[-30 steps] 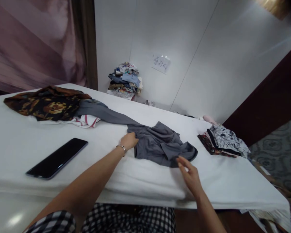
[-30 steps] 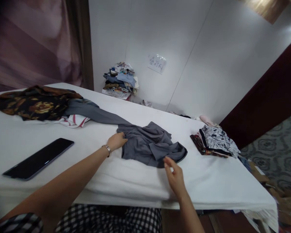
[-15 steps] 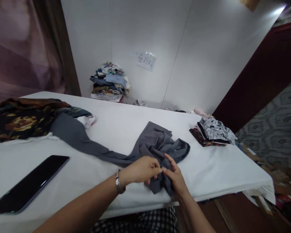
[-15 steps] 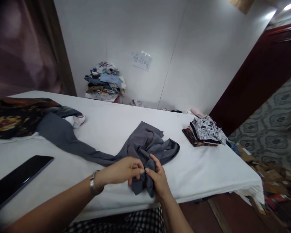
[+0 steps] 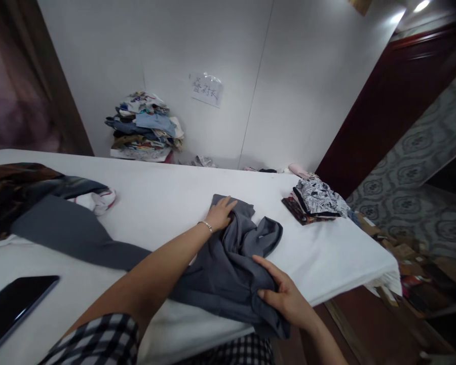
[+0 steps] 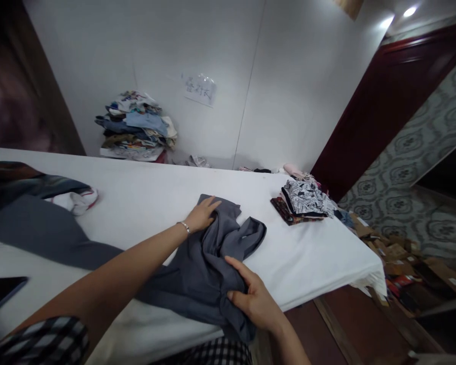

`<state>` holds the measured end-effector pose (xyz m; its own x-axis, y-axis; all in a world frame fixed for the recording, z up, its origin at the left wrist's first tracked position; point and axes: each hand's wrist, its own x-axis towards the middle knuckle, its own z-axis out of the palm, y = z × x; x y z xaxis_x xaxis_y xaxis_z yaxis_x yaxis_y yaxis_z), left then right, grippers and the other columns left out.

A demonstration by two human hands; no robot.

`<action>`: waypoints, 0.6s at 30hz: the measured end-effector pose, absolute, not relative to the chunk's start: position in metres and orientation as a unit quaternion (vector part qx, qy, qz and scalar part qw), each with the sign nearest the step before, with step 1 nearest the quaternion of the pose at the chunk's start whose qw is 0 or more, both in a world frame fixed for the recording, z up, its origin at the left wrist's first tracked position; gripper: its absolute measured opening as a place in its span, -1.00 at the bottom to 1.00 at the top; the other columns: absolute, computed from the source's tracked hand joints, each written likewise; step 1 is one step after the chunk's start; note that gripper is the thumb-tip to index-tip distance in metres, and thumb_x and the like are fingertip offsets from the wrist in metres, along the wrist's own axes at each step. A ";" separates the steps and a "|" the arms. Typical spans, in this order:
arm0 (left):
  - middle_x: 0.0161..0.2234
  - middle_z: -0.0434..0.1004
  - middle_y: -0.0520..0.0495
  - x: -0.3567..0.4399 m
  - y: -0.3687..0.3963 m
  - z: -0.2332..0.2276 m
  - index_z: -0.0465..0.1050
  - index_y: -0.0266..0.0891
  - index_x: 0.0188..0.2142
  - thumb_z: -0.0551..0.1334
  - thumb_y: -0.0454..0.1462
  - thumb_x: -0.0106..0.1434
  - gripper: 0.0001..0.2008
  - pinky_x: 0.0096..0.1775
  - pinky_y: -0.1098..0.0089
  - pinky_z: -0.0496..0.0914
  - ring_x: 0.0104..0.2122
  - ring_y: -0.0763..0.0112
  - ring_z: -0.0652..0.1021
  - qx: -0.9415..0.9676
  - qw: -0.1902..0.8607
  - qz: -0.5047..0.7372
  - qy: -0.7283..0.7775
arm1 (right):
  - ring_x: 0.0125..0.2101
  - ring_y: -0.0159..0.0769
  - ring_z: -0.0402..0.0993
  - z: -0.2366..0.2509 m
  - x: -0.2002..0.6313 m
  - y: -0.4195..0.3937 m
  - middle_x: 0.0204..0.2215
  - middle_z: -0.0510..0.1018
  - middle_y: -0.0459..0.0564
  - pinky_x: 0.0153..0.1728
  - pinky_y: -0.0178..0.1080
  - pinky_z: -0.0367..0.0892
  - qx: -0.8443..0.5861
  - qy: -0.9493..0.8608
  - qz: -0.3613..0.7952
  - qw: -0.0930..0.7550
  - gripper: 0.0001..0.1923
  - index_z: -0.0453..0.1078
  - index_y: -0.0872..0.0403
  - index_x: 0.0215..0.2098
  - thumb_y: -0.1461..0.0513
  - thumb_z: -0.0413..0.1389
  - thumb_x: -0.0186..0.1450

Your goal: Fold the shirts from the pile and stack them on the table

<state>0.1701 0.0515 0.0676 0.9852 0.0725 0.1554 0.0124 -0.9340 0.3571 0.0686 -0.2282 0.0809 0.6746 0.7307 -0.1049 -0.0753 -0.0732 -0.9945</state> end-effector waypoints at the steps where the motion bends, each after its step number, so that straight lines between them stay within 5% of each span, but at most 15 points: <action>1: 0.34 -0.01 -0.07 0.176 0.047 0.067 0.24 -0.05 0.17 0.15 -0.43 0.11 -0.39 0.16 0.13 0.20 0.30 0.21 0.06 0.982 0.173 0.081 0.000 | 0.05 -0.18 0.37 0.082 0.069 -0.232 0.16 0.35 -0.03 0.02 -0.19 0.31 -0.668 -0.248 0.316 0.626 -0.32 0.20 -0.07 0.24 0.21 0.22 0.15; 4: 0.17 0.34 -0.09 0.189 0.044 0.072 0.51 -0.13 -0.18 0.12 -0.46 0.09 -0.64 0.08 0.16 0.29 0.22 0.21 0.24 0.984 0.155 0.080 -0.023 | 0.02 -0.18 0.39 0.089 0.073 -0.244 0.14 0.37 -0.03 0.00 -0.19 0.33 -0.696 -0.252 0.299 0.603 -0.34 0.23 -0.07 0.22 0.18 0.21 0.15; 7: -0.09 0.53 -0.21 0.195 0.061 0.092 0.53 -0.23 -0.32 0.09 -0.44 0.11 -0.74 -0.03 0.22 0.36 0.03 0.18 0.43 0.983 0.144 0.110 0.013 | 0.05 -0.17 0.37 0.100 0.088 -0.263 0.15 0.37 -0.02 0.02 -0.18 0.32 -0.742 -0.249 0.233 0.577 -0.36 0.25 -0.07 0.21 0.16 0.20 0.16; 14: -0.09 0.51 -0.21 0.167 0.121 0.211 0.44 -0.27 -0.12 -0.03 -0.30 0.25 -0.66 -0.05 0.24 0.33 -0.06 0.22 0.47 0.948 0.124 0.275 0.103 | -0.11 -0.11 0.48 0.164 0.190 -0.301 -0.13 0.57 -0.02 -0.01 -0.03 0.35 -0.864 -0.224 -0.116 0.435 -0.45 0.40 0.00 0.08 0.20 0.19 0.08; 18: -0.07 0.50 -0.16 0.110 0.127 0.286 0.36 -0.25 0.01 -0.07 -0.18 0.31 -0.61 -0.04 0.21 0.28 -0.03 0.29 0.46 0.897 0.103 0.411 0.130 | -0.14 -0.17 0.50 0.222 0.230 -0.295 -0.19 0.59 0.01 0.01 -0.07 0.33 -0.788 -0.219 -0.384 0.429 -0.60 0.49 0.07 -0.07 0.29 0.13 0.09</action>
